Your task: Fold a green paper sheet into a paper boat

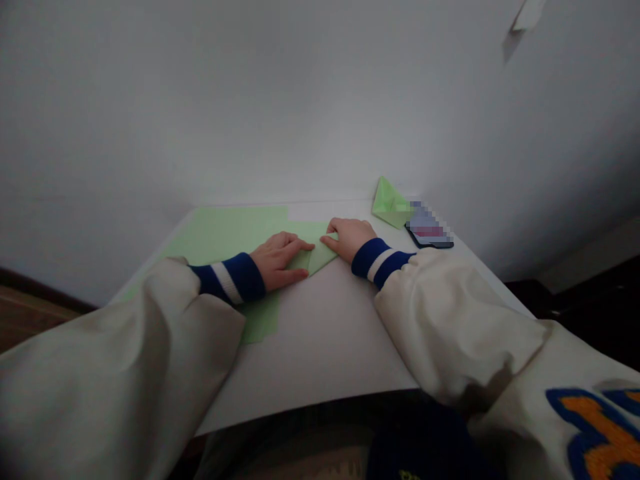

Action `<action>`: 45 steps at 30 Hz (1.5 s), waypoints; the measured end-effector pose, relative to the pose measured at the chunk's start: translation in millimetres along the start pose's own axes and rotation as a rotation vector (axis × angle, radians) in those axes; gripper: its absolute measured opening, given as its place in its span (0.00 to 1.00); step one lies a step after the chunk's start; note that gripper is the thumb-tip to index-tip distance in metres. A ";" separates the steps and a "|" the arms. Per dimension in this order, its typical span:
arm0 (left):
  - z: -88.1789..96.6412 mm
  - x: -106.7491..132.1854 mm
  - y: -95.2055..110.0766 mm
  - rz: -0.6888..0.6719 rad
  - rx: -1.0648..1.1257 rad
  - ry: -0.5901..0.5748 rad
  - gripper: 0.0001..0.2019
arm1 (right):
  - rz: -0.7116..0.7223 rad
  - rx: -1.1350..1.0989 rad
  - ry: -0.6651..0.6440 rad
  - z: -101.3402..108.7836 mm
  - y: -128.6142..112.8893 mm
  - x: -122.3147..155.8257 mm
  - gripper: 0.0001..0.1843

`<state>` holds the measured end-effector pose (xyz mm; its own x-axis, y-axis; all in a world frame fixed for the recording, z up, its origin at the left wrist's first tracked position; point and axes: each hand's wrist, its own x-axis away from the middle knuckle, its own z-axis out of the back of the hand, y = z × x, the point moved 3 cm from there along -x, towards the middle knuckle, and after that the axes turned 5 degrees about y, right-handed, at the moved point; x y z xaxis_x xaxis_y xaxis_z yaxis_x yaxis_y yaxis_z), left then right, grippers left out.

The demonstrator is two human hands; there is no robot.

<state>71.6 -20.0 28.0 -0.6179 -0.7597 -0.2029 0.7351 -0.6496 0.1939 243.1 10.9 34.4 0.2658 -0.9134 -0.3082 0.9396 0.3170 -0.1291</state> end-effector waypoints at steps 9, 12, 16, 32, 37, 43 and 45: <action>0.2 -0.7 1.8 -0.016 -0.042 0.099 0.22 | 0.023 0.016 0.006 0.8 -2.7 -0.1 0.16; 1.3 -0.6 5.2 -0.016 -0.082 0.129 0.22 | 0.024 0.024 0.005 0.9 -3.7 -0.4 0.17; 3.0 -1.3 8.4 -0.021 -0.109 0.152 0.22 | 0.019 0.031 0.001 1.7 -4.7 -0.6 0.17; 3.3 -0.1 10.8 0.035 -0.121 0.127 0.30 | 0.001 0.004 -0.031 1.3 -6.3 -0.2 0.17; 2.9 0.5 9.9 0.015 -0.122 0.106 0.31 | -0.002 0.018 -0.032 1.5 -6.2 -0.1 0.17; 2.6 0.8 8.8 -0.018 -0.119 0.069 0.31 | 0.002 0.007 -0.032 0.2 -5.1 -0.6 0.17; 2.6 1.4 9.1 -0.032 -0.125 0.070 0.31 | 0.009 0.004 -0.037 -0.3 -4.9 -1.0 0.17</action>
<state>76.7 -27.0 32.0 -0.6237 -0.7321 -0.2740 0.7473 -0.6612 0.0657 238.2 10.4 35.0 0.2825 -0.9192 -0.2743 0.9378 0.3248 -0.1227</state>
